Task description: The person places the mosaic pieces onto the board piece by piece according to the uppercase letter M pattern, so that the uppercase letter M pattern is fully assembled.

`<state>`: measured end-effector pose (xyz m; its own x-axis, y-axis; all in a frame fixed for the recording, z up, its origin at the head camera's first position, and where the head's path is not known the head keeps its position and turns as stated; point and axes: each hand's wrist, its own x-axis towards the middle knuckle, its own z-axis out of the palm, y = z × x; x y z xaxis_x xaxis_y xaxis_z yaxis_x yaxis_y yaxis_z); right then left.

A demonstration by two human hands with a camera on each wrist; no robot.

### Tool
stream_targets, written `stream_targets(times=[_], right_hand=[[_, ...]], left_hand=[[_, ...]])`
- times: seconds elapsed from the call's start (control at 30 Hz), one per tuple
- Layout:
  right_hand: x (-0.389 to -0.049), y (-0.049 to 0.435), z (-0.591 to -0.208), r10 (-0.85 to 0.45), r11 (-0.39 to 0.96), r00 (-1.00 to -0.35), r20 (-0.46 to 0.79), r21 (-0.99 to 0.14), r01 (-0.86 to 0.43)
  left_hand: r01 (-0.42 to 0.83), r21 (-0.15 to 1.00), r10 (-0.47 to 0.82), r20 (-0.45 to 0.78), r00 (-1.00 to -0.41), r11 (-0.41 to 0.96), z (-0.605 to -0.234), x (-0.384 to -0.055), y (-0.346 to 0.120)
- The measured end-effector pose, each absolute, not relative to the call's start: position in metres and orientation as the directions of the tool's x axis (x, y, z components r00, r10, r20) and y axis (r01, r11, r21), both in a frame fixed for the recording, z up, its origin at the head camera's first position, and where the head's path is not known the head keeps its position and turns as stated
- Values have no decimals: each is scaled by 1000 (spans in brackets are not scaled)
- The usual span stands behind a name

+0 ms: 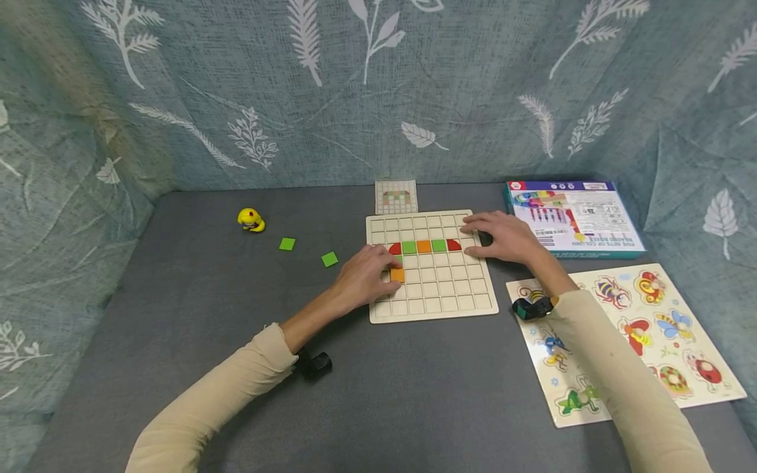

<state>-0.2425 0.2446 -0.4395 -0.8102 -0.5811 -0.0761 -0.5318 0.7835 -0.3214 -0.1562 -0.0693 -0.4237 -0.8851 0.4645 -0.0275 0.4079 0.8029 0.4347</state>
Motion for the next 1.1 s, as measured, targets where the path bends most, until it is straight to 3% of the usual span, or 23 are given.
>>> stream_targets(times=[0.6, 0.83, 1.1], right_hand=[[-241, 244, -439, -579, 784, -812, -76, -326, -529], [-241, 245, -438, -576, 785, -814, -77, -329, -525], [-241, 245, -439, -578, 785, -813, -75, -325, -528]], left_hand=[[503, 397, 529, 51, -847, 768, -423, -155, -72], [629, 232, 605, 173, -778, 742, -425, -151, -69], [714, 211, 688, 190, -700, 668, -409, -111, -84]])
